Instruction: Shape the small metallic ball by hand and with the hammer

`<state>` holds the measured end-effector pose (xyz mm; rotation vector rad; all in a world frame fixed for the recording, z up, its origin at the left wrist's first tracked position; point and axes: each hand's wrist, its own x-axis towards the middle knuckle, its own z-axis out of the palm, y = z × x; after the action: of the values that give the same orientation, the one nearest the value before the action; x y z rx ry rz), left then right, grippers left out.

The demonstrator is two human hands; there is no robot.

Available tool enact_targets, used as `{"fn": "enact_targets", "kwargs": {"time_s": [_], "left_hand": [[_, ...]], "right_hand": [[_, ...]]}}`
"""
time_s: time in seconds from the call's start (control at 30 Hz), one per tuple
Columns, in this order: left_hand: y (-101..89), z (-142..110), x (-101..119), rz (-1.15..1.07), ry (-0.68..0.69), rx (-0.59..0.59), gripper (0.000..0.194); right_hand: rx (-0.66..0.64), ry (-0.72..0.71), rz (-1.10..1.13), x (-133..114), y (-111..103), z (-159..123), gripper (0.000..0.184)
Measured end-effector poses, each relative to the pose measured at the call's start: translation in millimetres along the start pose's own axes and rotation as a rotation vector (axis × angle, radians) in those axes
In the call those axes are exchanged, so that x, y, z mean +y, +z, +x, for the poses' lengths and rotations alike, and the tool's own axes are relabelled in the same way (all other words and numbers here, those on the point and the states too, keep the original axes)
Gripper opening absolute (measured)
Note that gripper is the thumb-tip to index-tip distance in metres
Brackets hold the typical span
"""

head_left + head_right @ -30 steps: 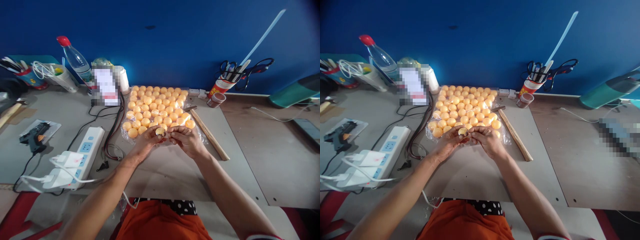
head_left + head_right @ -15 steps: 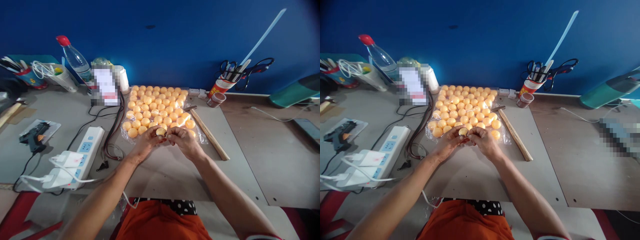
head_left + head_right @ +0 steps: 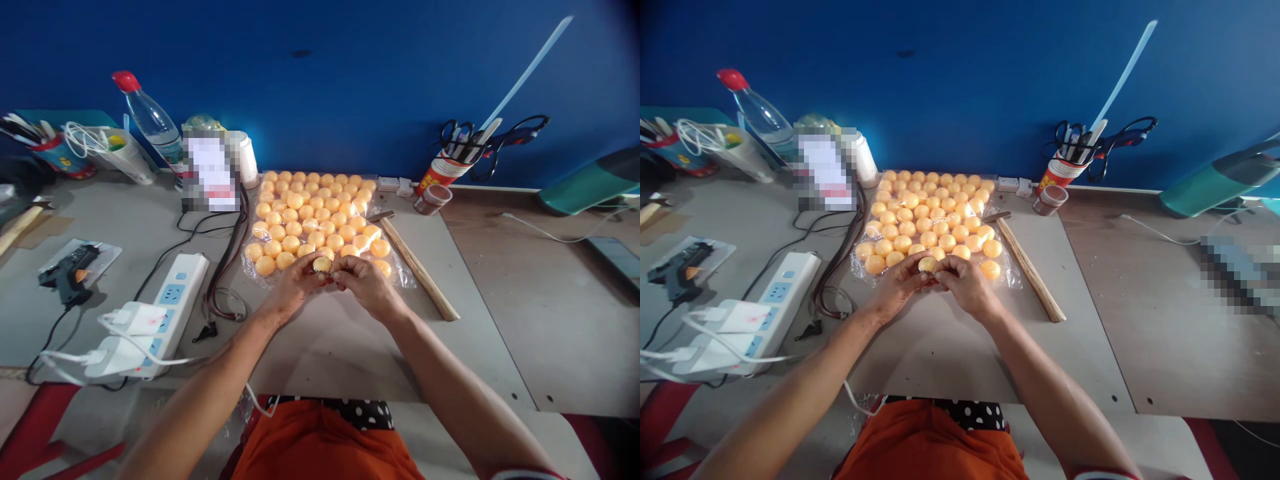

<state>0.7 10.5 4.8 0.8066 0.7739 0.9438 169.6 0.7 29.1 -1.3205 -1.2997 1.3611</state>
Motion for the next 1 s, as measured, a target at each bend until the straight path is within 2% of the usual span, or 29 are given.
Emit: {"fn": "enact_targets", "kwargs": {"time_s": [0.3, 1.0], "left_hand": [[5.0, -2.0, 4.8, 0.038, 0.025, 0.047, 0.052], [0.7, -2.0, -5.2, 0.135, 0.043, 0.069, 0.05]], "right_hand": [[-0.011, 0.013, 0.025, 0.5, 1.0, 0.7, 0.009], [0.014, -0.002, -0.018, 7.7, 4.6, 0.0, 0.006]]}}
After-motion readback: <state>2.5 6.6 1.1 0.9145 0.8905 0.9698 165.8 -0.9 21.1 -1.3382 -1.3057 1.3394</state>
